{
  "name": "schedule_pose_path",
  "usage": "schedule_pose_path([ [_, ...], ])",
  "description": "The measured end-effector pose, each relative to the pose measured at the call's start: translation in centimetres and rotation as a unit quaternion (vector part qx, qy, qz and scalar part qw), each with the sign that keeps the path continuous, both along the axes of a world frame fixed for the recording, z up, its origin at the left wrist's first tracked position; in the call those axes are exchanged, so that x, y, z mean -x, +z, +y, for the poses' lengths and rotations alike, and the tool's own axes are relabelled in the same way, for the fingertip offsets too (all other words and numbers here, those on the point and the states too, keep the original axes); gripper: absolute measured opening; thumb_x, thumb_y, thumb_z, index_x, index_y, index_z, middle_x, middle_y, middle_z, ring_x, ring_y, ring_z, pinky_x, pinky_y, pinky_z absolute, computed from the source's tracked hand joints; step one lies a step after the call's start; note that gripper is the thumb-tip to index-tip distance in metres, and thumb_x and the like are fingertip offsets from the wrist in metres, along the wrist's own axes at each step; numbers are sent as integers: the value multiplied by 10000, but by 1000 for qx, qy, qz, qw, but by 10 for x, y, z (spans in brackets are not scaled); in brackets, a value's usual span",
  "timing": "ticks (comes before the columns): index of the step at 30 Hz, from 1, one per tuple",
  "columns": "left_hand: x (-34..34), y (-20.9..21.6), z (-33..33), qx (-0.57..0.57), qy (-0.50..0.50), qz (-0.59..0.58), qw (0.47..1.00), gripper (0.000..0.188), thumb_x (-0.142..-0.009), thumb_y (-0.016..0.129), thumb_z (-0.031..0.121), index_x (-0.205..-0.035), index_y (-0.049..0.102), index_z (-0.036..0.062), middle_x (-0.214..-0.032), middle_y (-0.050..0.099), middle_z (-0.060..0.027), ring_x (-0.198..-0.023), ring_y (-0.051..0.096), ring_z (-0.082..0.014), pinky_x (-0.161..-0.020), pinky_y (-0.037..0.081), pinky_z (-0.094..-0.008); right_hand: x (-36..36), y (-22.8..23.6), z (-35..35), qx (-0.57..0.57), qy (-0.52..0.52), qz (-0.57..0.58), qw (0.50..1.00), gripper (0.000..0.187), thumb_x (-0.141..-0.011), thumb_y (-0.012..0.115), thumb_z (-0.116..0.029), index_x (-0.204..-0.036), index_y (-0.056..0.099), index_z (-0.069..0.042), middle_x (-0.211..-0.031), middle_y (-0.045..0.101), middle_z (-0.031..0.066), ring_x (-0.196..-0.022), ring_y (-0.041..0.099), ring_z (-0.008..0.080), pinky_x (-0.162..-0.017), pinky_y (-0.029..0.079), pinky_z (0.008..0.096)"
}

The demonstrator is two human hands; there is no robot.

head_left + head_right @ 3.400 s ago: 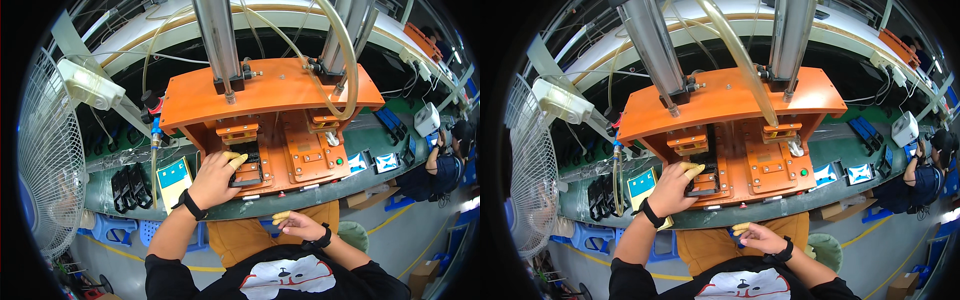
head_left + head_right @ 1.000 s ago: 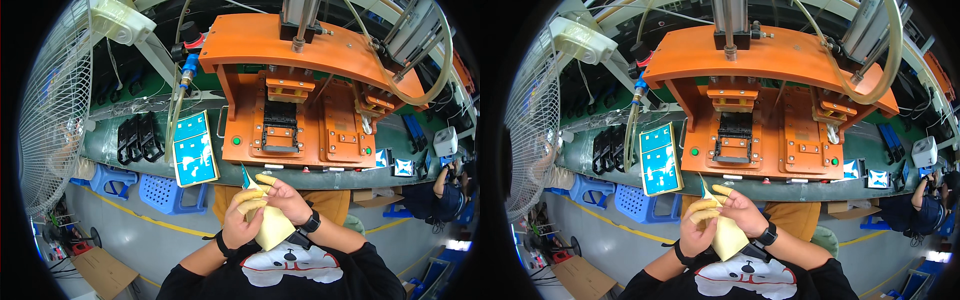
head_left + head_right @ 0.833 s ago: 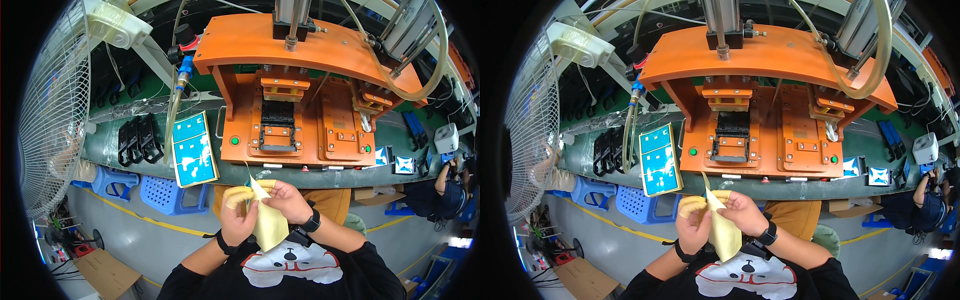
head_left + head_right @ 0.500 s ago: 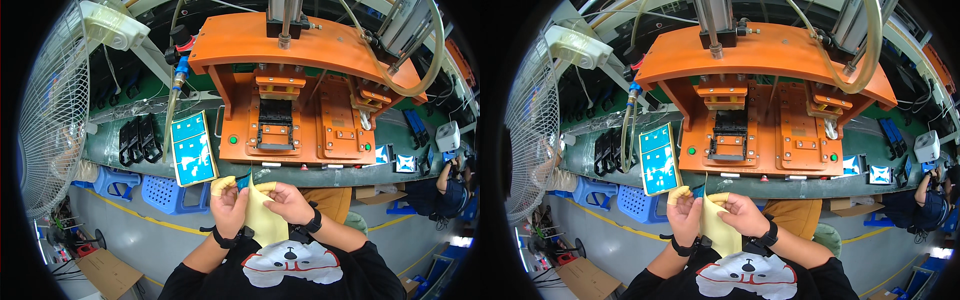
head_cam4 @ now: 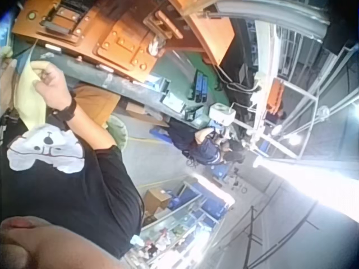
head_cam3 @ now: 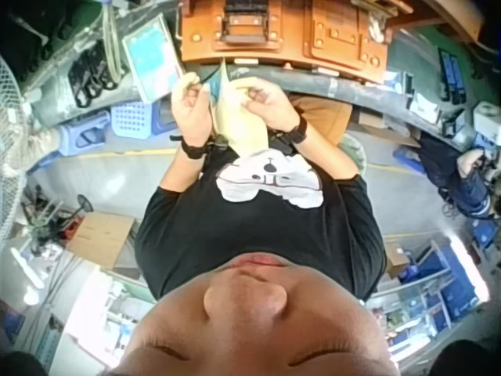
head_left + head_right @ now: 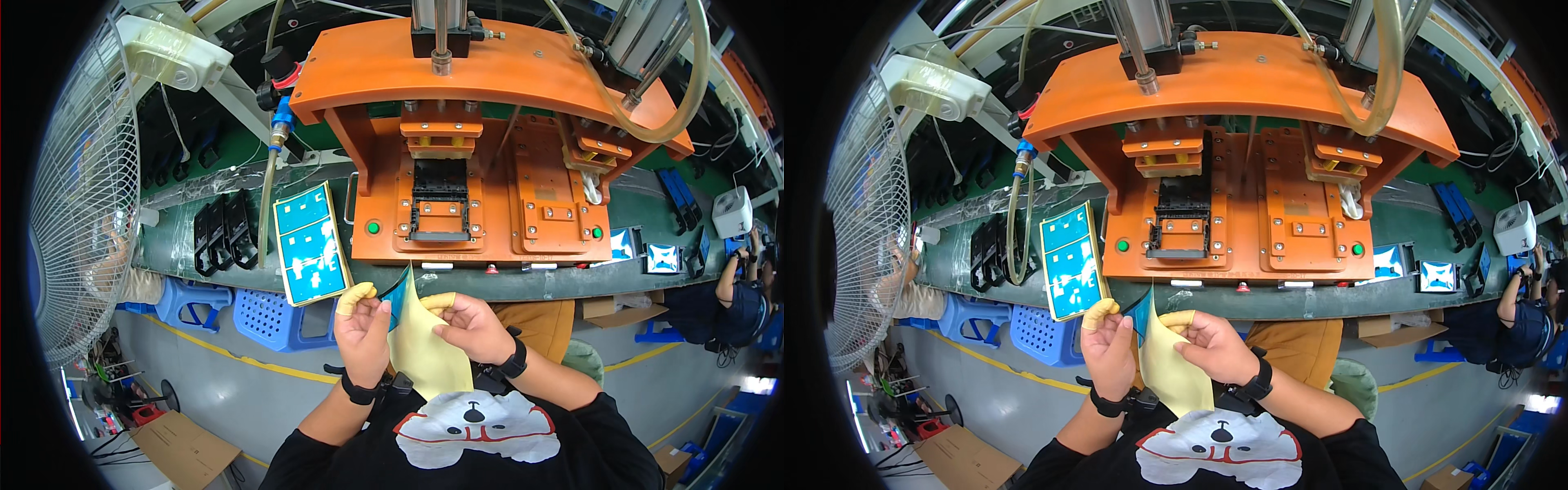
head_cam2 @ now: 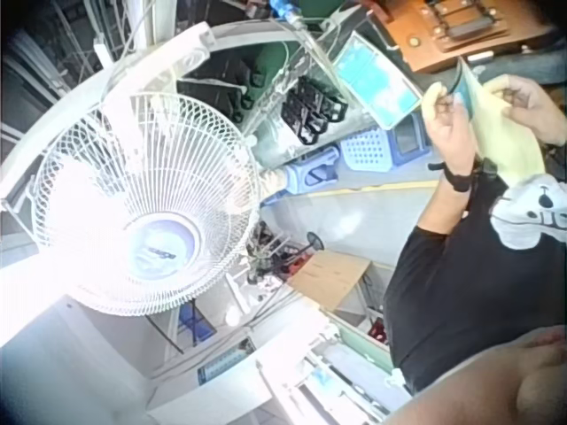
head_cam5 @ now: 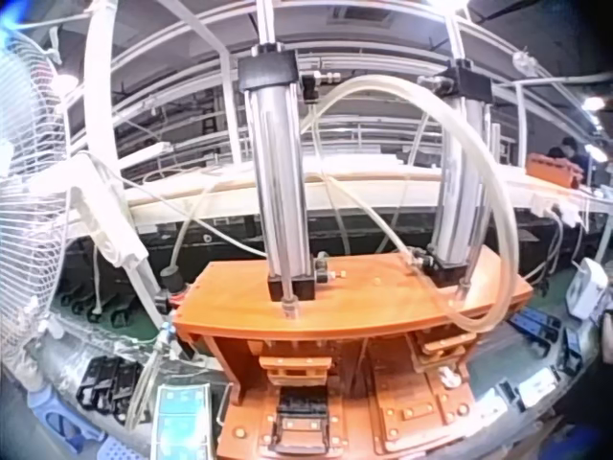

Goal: Operating a pneumatic press to assemble plastic housings for electronic components.

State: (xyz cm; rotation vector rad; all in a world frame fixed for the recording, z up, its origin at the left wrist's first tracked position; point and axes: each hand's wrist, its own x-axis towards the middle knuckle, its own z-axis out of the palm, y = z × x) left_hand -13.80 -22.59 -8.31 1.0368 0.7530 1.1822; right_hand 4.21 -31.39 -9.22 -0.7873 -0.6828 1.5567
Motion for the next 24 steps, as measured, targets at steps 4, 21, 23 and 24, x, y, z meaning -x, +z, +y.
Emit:
schedule_pose_path([
  [4, -4, 2, 0, 61, 4, -37, 997, 415, -969, 685, -95, -1354, 567, 9, -1177, 632, -47, -1032, 613, -100, -923, 508, -243, -2, -1, -1, -3, -1, -9, 1000, 417, -1010, 554, 106, -1421, 568, 39, -1329, 678, 95, -1239, 652, 165, -1081, 518, 341],
  [21, 24, 12, 29, 101, -73, -112, 986, 208, -1050, 632, 89, -1243, 668, 23, -1203, 719, -107, -1079, 693, -227, -959, 553, -410, -28, 18, -17, -51, -73, -135, 987, 267, -1002, 622, 58, -1266, 663, 37, -1161, 706, 78, -1079, 685, 144, -958, 547, 312],
  [23, 36, 20, 35, 108, -39, -153, 982, 290, -1057, 643, 183, -1305, 637, 33, -1276, 700, -133, -1151, 685, -276, -993, 545, -469, -53, 27, -35, -96, -117, -262, 953, 192, -990, 657, 37, -1176, 706, 28, -1069, 701, 70, -997, 684, 136, -899, 547, 300],
  [24, 43, 25, 38, 82, -71, -175, 979, 332, -1062, 637, 233, -1330, 621, 38, -1304, 693, -131, -1170, 674, -280, -993, 540, -484, -65, 31, -51, -56, -128, -269, 953, 114, -972, 694, 17, -1082, 725, 24, -989, 666, 70, -935, 658, 130, -854, 528, 290],
])
